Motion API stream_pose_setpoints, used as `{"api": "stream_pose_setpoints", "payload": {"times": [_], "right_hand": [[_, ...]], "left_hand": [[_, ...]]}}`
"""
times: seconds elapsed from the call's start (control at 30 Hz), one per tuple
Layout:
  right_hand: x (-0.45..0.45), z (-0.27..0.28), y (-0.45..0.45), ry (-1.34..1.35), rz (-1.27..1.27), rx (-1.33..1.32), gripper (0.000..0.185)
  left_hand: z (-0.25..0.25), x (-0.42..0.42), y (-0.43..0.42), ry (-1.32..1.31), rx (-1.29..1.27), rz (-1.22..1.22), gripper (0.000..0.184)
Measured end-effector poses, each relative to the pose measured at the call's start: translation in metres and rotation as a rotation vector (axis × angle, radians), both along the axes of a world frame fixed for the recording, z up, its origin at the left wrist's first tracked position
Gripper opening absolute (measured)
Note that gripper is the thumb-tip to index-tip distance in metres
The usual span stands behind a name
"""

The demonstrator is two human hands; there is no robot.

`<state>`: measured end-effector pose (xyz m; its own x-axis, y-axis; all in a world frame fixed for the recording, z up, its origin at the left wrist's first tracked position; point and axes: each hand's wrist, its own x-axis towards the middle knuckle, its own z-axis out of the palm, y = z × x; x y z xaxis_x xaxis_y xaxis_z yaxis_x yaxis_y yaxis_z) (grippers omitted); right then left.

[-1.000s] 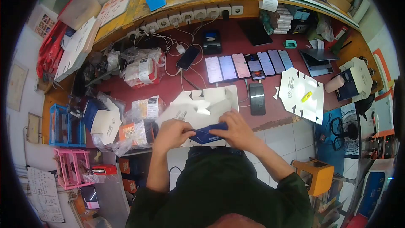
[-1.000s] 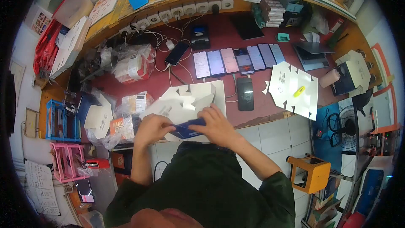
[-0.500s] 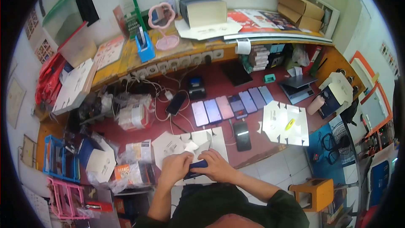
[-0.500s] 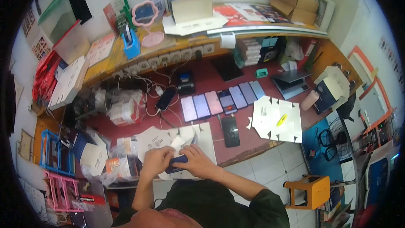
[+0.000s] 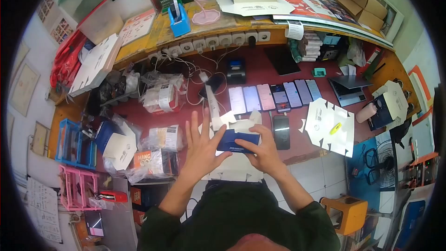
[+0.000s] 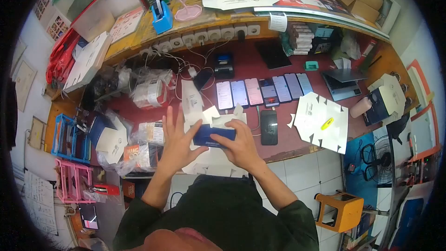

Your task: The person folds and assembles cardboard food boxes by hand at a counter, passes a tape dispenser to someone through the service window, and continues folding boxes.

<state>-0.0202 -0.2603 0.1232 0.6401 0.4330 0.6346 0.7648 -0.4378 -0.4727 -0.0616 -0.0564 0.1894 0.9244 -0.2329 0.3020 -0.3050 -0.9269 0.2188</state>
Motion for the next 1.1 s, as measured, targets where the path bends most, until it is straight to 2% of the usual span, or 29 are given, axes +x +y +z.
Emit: {"api": "stream_pose_setpoints", "payload": {"times": [0.23,0.27,0.33,0.37,0.43,0.47,0.5,0.57,0.63,0.7,0.73,0.8,0.83,0.9,0.93,0.97,1.03,1.07,1.1], "right_hand": [[-0.006,-0.008,-0.008,0.069,-0.009,0.065,0.052],[-0.008,-0.01,-0.01,0.072,-0.017,0.065,0.052],[-0.011,-0.011,-0.019,0.282,-0.023,0.351,0.051],[-0.006,-0.027,-0.027,0.274,-0.041,0.352,0.051],[0.006,-0.074,-0.046,0.637,0.135,0.935,0.061],[-0.004,-0.065,-0.043,0.844,0.282,1.309,0.067],[-0.007,-0.069,-0.046,0.827,0.28,1.316,0.067],[-0.009,-0.083,-0.049,1.018,0.549,1.581,0.066],[-0.023,-0.104,-0.043,1.044,0.537,1.6,0.066],[-0.037,-0.125,-0.04,1.194,0.517,1.601,0.067],[-0.044,-0.133,-0.041,1.163,0.5,1.611,0.067],[-0.063,-0.143,-0.045,1.297,0.398,1.611,0.065],[-0.07,-0.148,-0.05,1.254,0.371,1.626,0.065],[-0.085,-0.157,-0.062,0.886,-0.044,1.003,0.06],[-0.098,-0.16,-0.07,0.859,-0.305,0.994,0.059],[-0.113,-0.147,-0.081,0.827,-0.34,1.005,0.059],[-0.15,-0.094,-0.098,0.558,-0.656,0.771,0.06],[-0.169,-0.074,-0.1,0.531,-0.689,0.783,0.06],[-0.187,-0.055,-0.099,0.399,-0.822,0.696,0.056]], "left_hand": [[-0.01,0.004,-0.007,-0.026,0.038,-0.102,0.071],[-0.005,0.004,-0.007,-0.034,-0.031,-0.144,0.071],[-0.004,0.005,-0.002,-0.159,-0.252,-0.189,0.074],[-0.01,0.004,0.004,-0.269,-0.405,-0.189,0.077],[-0.033,0.016,0.003,-0.442,-1.02,-0.107,0.107],[-0.038,0.016,0.004,-0.407,-1.098,0.01,0.11],[-0.047,0.011,0.01,-0.371,-1.17,0.128,0.112],[-0.104,0.009,0.041,0.068,-1.218,-0.012,0.104],[-0.091,-0.004,0.036,0.496,-1.237,-0.291,0.082],[-0.07,-0.012,0.027,0.551,-1.03,-0.426,0.051],[-0.058,-0.011,0.019,0.561,-1.024,-0.458,0.051],[-0.041,-0.013,0.001,0.654,-0.764,-0.419,0.034],[-0.037,-0.014,-0.006,0.663,-0.758,-0.464,0.034],[-0.032,-0.017,-0.018,0.596,-0.655,-0.516,0.027],[-0.025,-0.019,-0.025,0.571,-0.623,-0.564,0.02],[-0.023,-0.022,-0.027,0.574,-0.618,-0.61,0.02],[-0.017,-0.028,-0.027,0.687,-0.392,-0.672,0.014],[-0.01,-0.032,-0.034,0.55,-0.367,-0.827,0.015],[-0.008,-0.038,-0.04,0.544,-0.357,-0.867,0.015]]}}
